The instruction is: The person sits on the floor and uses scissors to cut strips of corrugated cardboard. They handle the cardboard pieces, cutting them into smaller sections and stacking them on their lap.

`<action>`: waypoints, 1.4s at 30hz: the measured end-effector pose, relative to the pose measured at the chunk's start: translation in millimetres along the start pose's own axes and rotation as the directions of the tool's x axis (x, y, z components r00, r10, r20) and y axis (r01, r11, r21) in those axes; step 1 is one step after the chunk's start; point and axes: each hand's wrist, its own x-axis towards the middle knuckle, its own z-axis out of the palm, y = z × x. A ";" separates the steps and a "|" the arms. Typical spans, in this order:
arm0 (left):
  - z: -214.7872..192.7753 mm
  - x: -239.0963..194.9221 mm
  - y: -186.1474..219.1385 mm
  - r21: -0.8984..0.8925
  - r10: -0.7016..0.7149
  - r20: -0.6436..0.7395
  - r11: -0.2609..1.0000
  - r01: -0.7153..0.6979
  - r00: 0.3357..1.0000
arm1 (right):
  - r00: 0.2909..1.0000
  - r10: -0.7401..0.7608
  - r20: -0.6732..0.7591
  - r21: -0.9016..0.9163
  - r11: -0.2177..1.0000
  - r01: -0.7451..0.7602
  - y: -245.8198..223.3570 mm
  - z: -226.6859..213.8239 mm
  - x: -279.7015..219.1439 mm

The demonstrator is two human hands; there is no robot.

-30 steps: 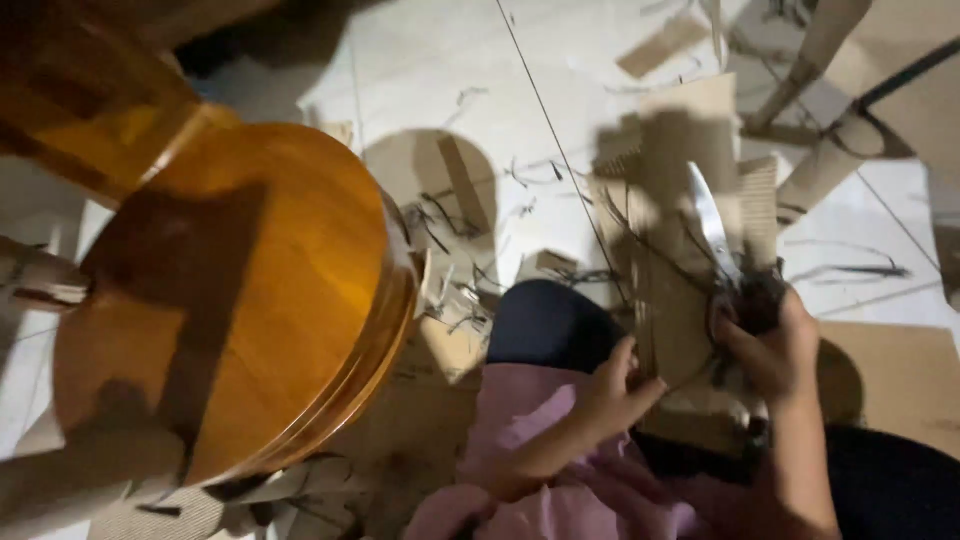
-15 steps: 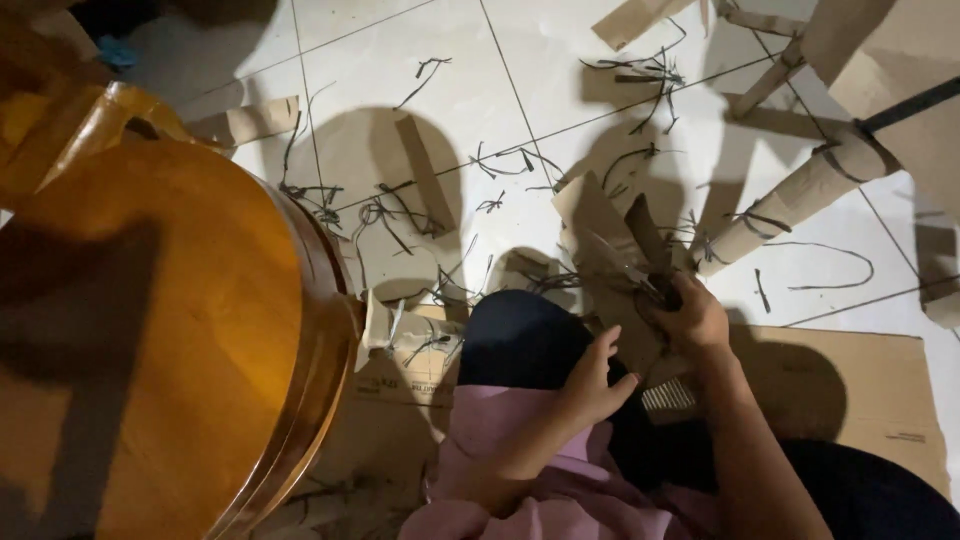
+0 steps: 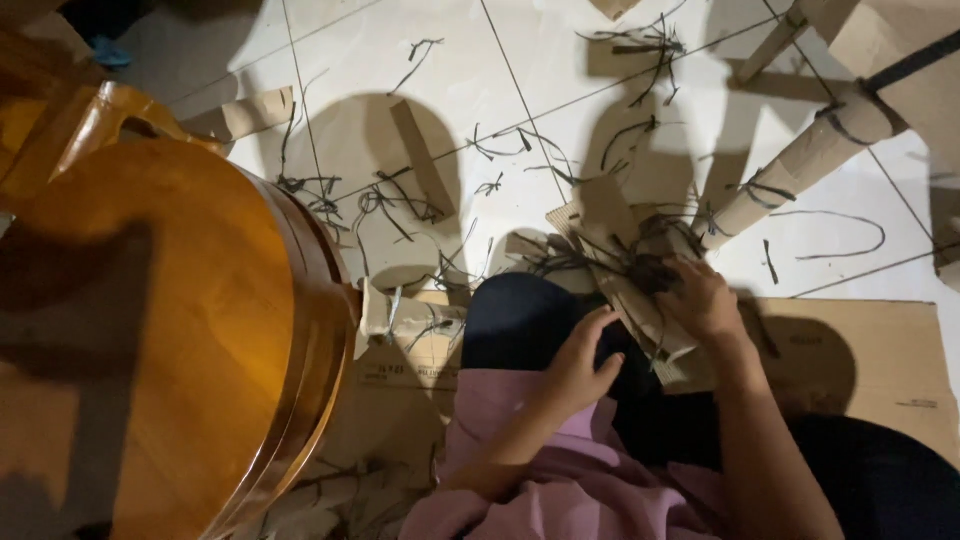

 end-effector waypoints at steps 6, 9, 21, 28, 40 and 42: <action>-48.0 -27.5 19.7 0.015 -0.086 -0.028 0.996 0.086 0.996 | 0.947 0.057 0.317 0.363 0.915 -0.177 -90.8 -139.1 -105.7; -57.7 -30.9 34.5 0.008 -0.111 0.169 0.994 0.112 0.979 | 0.418 -0.725 0.548 -0.301 0.295 0.907 86.7 -7.9 -53.2; 50.7 16.9 55.1 0.080 -0.113 0.438 0.993 0.087 0.892 | 0.631 -0.643 0.435 0.061 0.719 0.692 -20.4 -152.6 -18.5; 21.5 60.1 99.3 0.085 -0.051 0.139 0.996 0.039 0.989 | 0.752 -0.607 0.257 0.141 0.793 0.592 -79.9 -147.7 110.5; 5.5 -28.4 88.9 -0.199 0.026 0.094 0.980 -0.007 0.995 | 0.781 -0.617 0.101 0.296 0.768 0.568 -48.6 -49.4 -26.1; -25.2 -62.7 90.7 -0.148 0.049 -0.096 0.987 -0.063 0.994 | 0.896 -0.282 0.344 0.652 0.758 -0.012 -139.9 -105.2 -86.0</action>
